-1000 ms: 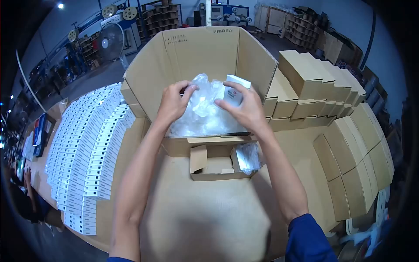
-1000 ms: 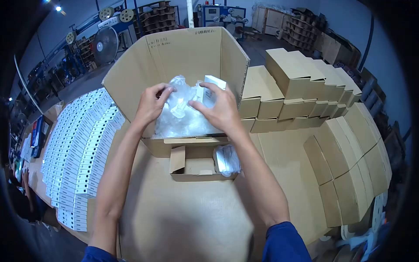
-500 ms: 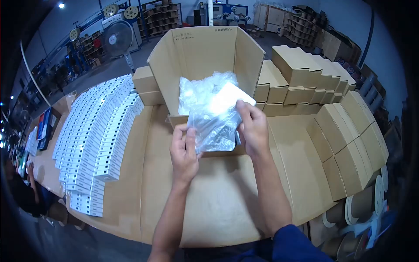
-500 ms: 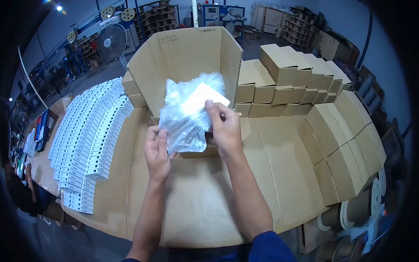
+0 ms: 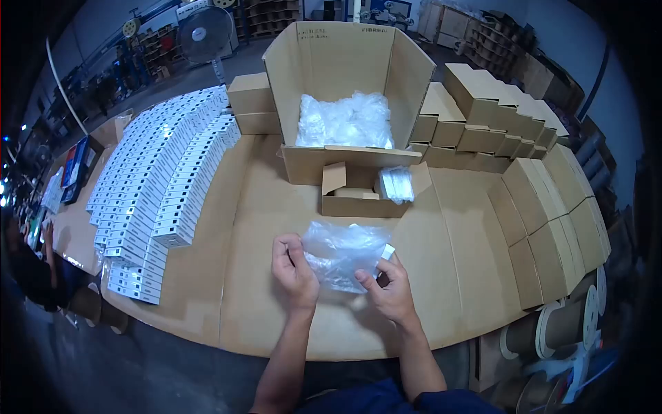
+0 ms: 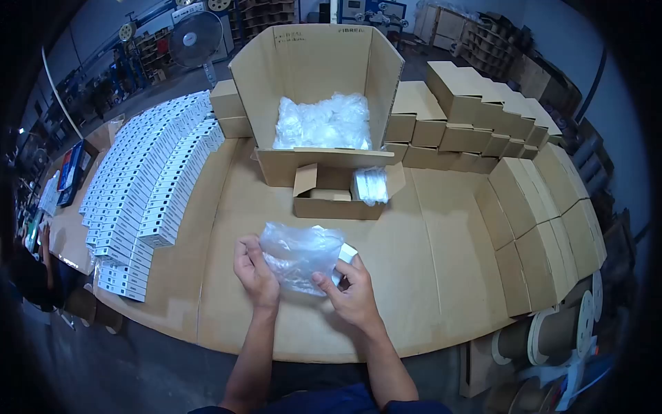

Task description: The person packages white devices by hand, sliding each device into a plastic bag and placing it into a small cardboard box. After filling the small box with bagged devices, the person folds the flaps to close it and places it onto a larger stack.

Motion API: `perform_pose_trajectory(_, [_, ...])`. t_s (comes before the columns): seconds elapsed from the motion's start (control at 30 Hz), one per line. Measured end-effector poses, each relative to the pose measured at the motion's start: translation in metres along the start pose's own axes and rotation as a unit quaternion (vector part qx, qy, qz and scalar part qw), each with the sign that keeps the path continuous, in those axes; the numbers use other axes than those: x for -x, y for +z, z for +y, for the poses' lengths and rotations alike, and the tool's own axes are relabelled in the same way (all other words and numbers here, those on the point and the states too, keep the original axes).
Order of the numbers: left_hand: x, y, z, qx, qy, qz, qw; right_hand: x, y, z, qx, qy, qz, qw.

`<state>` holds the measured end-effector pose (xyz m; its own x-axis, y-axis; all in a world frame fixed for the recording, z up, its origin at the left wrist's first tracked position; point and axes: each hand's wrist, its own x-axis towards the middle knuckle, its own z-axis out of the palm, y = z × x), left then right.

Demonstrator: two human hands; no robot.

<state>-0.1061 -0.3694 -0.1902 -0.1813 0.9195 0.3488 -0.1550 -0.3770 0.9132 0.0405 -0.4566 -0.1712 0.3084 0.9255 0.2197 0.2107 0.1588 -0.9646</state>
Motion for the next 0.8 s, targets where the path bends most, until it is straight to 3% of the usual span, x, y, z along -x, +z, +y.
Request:
perform_pose_trajectory(0.07, [0.015, -0.006, 0.0, 0.014, -0.036, -0.029, 0.999, 0.006, -0.002, 0.016, -0.042, 0.0, 0.012, 0.999])
perform_pose_trajectory(0.17, [0.021, -0.01, 0.002, -0.065, -0.044, 0.02, 0.997, 0.013, -0.002, 0.011, 0.063, 0.016, 0.024, 0.998])
perform_pose_trajectory(0.27, [0.017, -0.022, 0.024, -0.305, 0.239, 0.004, 0.922, 0.017, 0.0, 0.001, 0.103, 0.003, 0.044, 0.994])
perform_pose_trajectory(0.37, [0.017, -0.015, 0.054, -0.257, 0.284, -0.158, 0.91, 0.018, 0.001, 0.001, 0.095, -0.015, 0.035, 0.995])
perform_pose_trajectory(0.5, [0.005, 0.001, 0.06, -0.287, 0.277, -0.252, 0.881, 0.02, 0.002, 0.003, 0.106, -0.032, 0.031, 0.993])
perform_pose_trajectory(0.73, [0.001, 0.004, 0.047, -0.249, 0.275, -0.301, 0.878, 0.019, -0.003, 0.002, 0.114, -0.01, 0.019, 0.993])
perform_pose_trajectory(0.8, [0.002, 0.0, 0.039, -0.237, 0.229, -0.318, 0.889, 0.019, -0.006, 0.007, 0.143, -0.035, 0.007, 0.989])
